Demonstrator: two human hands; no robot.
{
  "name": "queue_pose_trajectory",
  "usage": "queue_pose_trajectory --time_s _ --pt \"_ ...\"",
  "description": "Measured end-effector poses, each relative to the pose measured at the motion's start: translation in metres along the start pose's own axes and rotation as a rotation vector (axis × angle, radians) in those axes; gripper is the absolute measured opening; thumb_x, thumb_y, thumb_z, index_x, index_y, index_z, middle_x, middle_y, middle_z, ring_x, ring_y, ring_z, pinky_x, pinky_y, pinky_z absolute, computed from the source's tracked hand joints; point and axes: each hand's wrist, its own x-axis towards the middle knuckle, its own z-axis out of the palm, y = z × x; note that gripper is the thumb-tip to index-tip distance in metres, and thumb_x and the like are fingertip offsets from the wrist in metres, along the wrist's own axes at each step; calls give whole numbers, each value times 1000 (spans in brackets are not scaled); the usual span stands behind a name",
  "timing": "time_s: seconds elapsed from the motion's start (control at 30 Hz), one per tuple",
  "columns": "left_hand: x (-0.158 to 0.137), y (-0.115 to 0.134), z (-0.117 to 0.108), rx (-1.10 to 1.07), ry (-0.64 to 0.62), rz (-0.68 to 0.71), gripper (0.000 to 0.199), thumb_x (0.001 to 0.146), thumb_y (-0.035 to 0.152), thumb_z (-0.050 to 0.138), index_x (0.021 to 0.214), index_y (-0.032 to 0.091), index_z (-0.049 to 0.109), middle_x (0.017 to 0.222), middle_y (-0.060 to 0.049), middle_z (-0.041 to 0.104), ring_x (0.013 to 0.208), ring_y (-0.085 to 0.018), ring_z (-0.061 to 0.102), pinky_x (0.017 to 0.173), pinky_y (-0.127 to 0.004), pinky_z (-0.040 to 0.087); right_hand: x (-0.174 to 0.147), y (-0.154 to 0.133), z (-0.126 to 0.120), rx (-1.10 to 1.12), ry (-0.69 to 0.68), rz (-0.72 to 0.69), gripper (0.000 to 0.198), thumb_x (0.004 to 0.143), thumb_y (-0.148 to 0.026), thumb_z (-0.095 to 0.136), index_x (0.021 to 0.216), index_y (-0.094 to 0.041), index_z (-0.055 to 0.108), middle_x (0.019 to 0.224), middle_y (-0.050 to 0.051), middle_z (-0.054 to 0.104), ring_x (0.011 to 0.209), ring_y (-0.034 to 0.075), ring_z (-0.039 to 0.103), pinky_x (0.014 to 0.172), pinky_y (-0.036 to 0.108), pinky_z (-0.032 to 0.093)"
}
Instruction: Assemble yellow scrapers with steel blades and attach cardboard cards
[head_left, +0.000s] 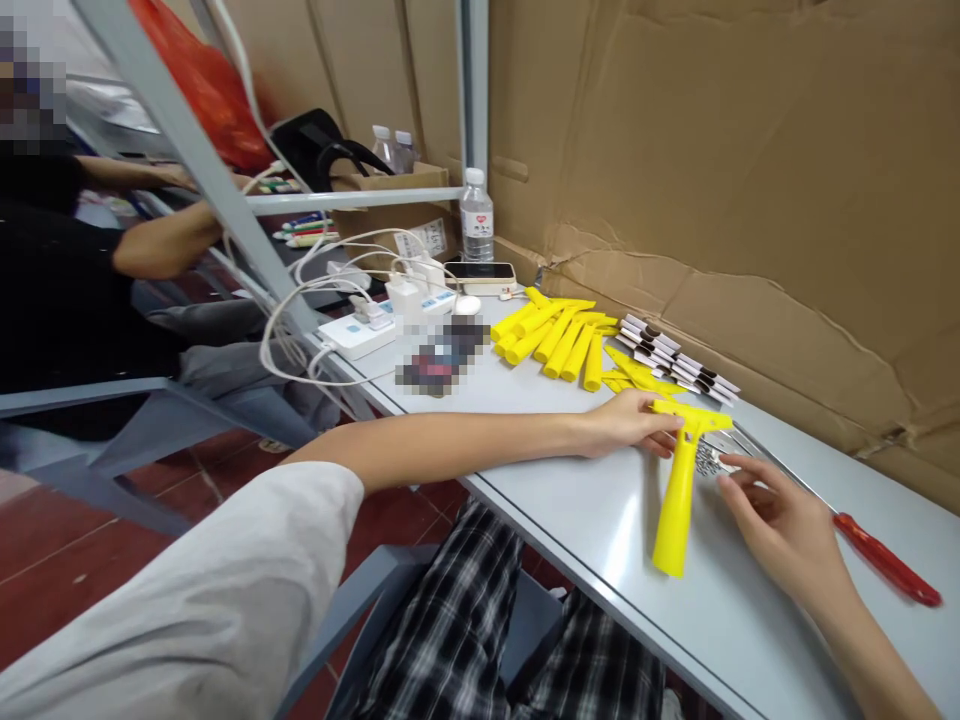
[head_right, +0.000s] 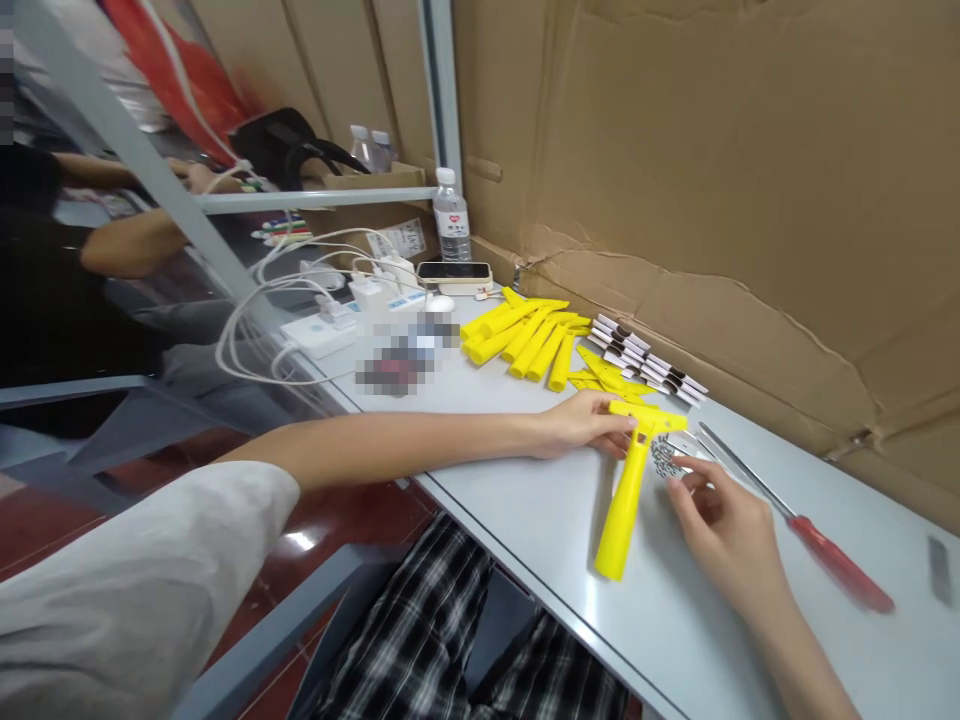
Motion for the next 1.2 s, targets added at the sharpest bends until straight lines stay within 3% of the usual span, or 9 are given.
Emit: queue_pose_trajectory --time_s 0.1,0.17,0.43,0.67,0.83,0.97,1.2 --pt "-2 3 4 -19 121 -10 4 97 11 62 100 12 64 95 -10 77 75 -14 75 72 -28 60 8 10 -15 -221 145 -56 46 93 -60 58 111 -21 76 85 5 67 66 10 57 68 27 47" --pt "-4 4 5 -35 123 -9 6 99 15 60 105 15 59 98 -11 77 75 -16 76 73 -31 61 13 17 -24 -299 171 -75 43 94 -56 56 107 -21 77 85 5 67 67 11 57 71 28 46" --pt "-9 8 8 4 67 -28 8 102 17 56 107 17 50 94 -10 75 74 -19 76 77 -37 60 22 43 -29 -401 21 -86 38 95 -52 56 112 -25 77 99 5 69 71 11 55 74 29 42" --pt "-7 4 7 38 73 -6 4 104 18 55 105 16 51 95 -9 75 73 -17 75 82 -40 61 12 27 -7 -472 -10 -198 50 100 -60 52 138 -33 69 107 7 67 78 14 59 76 30 46" --pt "-8 5 8 51 81 -5 5 103 17 56 104 17 52 95 -9 74 72 -17 75 81 -40 60 10 24 -3 -491 -52 -228 46 101 -55 50 133 -33 74 116 9 65 82 15 61 79 33 51" --pt "-8 6 8 43 97 -14 6 103 17 57 104 17 51 97 -9 74 74 -17 75 82 -41 60 11 24 -5 -444 -63 -212 43 102 -50 48 130 -31 75 115 8 66 78 14 60 86 36 54" --pt "-7 5 7 45 78 -8 7 103 18 58 105 16 52 96 -10 74 73 -17 75 81 -41 60 14 23 -5 -419 -45 -197 46 101 -51 49 133 -27 73 105 9 66 78 15 59 80 35 52"
